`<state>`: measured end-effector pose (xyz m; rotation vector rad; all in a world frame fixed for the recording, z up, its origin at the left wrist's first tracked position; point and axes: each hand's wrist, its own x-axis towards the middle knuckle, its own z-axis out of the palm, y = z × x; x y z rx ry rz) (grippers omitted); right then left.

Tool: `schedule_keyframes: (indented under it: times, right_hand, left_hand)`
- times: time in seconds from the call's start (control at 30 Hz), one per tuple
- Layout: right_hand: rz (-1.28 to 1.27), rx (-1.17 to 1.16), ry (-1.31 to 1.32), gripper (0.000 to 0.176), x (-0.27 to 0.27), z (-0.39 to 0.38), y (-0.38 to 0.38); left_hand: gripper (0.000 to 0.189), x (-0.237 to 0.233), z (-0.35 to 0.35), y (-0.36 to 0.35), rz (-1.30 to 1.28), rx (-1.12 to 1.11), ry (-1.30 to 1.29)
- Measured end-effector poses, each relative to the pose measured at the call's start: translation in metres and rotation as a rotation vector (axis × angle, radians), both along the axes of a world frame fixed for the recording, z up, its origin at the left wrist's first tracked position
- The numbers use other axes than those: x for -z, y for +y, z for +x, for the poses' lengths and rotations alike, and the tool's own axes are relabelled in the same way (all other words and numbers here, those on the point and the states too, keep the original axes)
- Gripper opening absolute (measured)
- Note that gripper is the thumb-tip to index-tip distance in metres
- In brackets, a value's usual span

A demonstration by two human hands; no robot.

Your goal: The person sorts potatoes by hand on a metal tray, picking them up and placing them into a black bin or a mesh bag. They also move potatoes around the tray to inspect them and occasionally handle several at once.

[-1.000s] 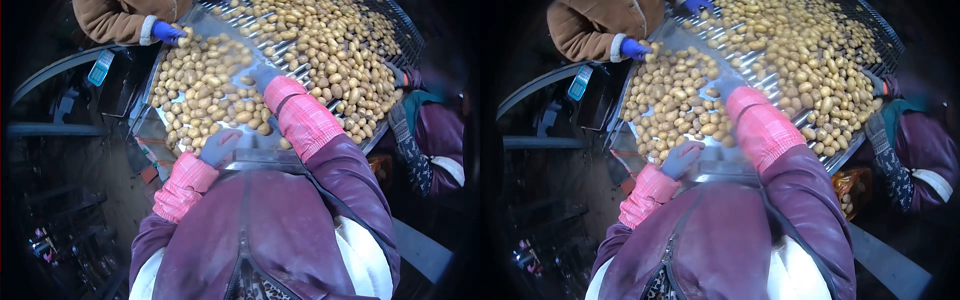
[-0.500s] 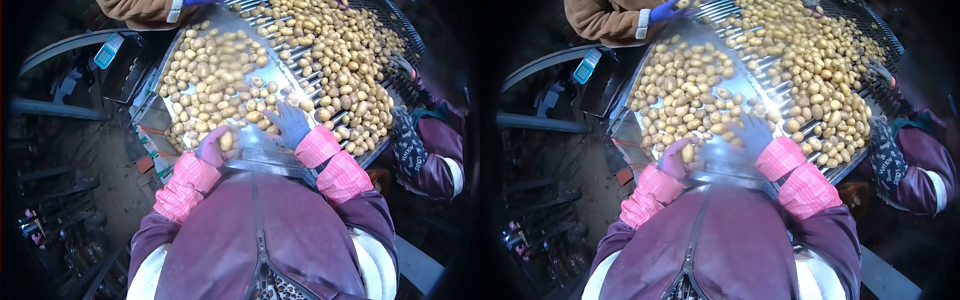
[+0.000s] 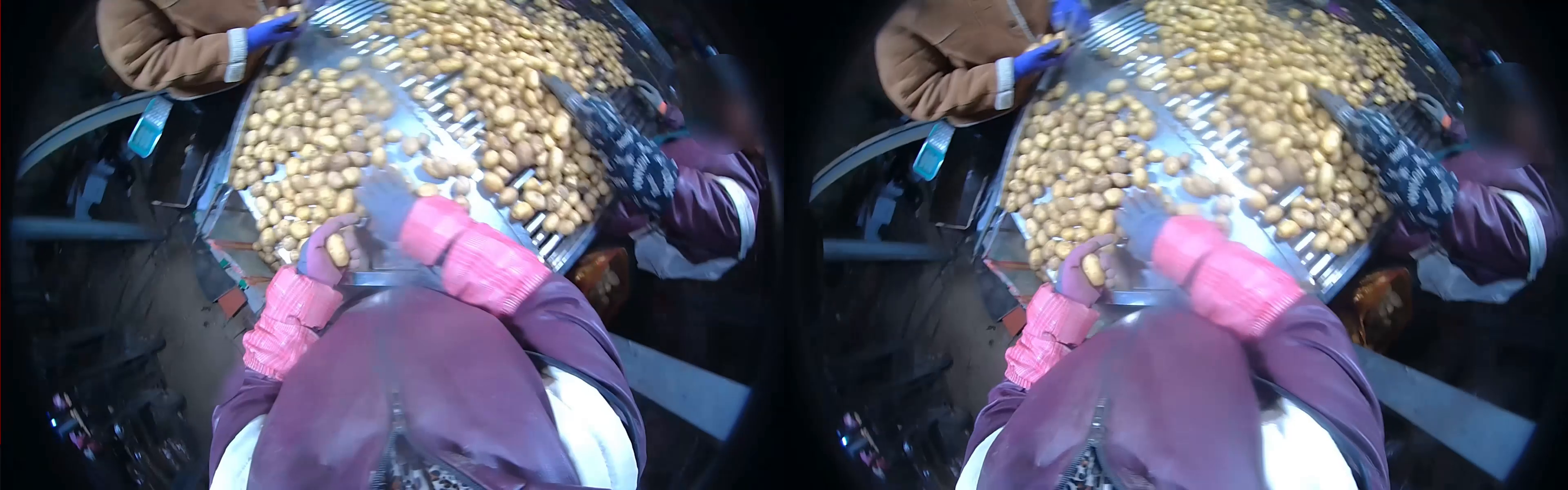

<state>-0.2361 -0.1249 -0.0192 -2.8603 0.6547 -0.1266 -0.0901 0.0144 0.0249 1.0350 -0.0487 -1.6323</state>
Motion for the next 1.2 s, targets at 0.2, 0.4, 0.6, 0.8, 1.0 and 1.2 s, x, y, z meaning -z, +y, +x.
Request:
schedule_keyframes:
  times: [0.2, 0.4, 0.6, 0.8, 1.0, 1.2]
  right_hand:
    - [0.189, 0.114, -0.313, 0.047, -0.057, -0.067, -0.021]
    - [0.179, 0.342, -0.287, 0.046, -0.056, -0.121, -0.001]
    - [0.176, 0.493, -0.325, 0.045, -0.066, -0.157, 0.001]
    - [-0.016, 0.435, -0.313, 0.042, -0.040, -0.126, -0.047]
    - [-0.027, 0.423, 0.187, 0.057, -0.020, -0.058, -0.079]
    - [0.631, 0.496, -0.230, 0.048, -0.022, -0.069, -0.091]
  left_hand:
    - [0.037, -0.022, 0.077, -0.050, -0.113, -0.202, -0.372]
    - [0.061, 0.058, 0.173, -0.161, 0.148, 0.225, -1.622]
    - [0.072, 0.029, 0.146, -0.189, 0.322, 0.660, -1.799]
    - [0.056, 0.016, 0.116, -0.139, -0.060, 0.264, -1.318]
    - [0.051, -0.046, 0.032, -0.060, -0.215, -0.060, -0.240]
    - [0.048, -0.074, 0.001, -0.043, -0.342, 0.016, -0.048]
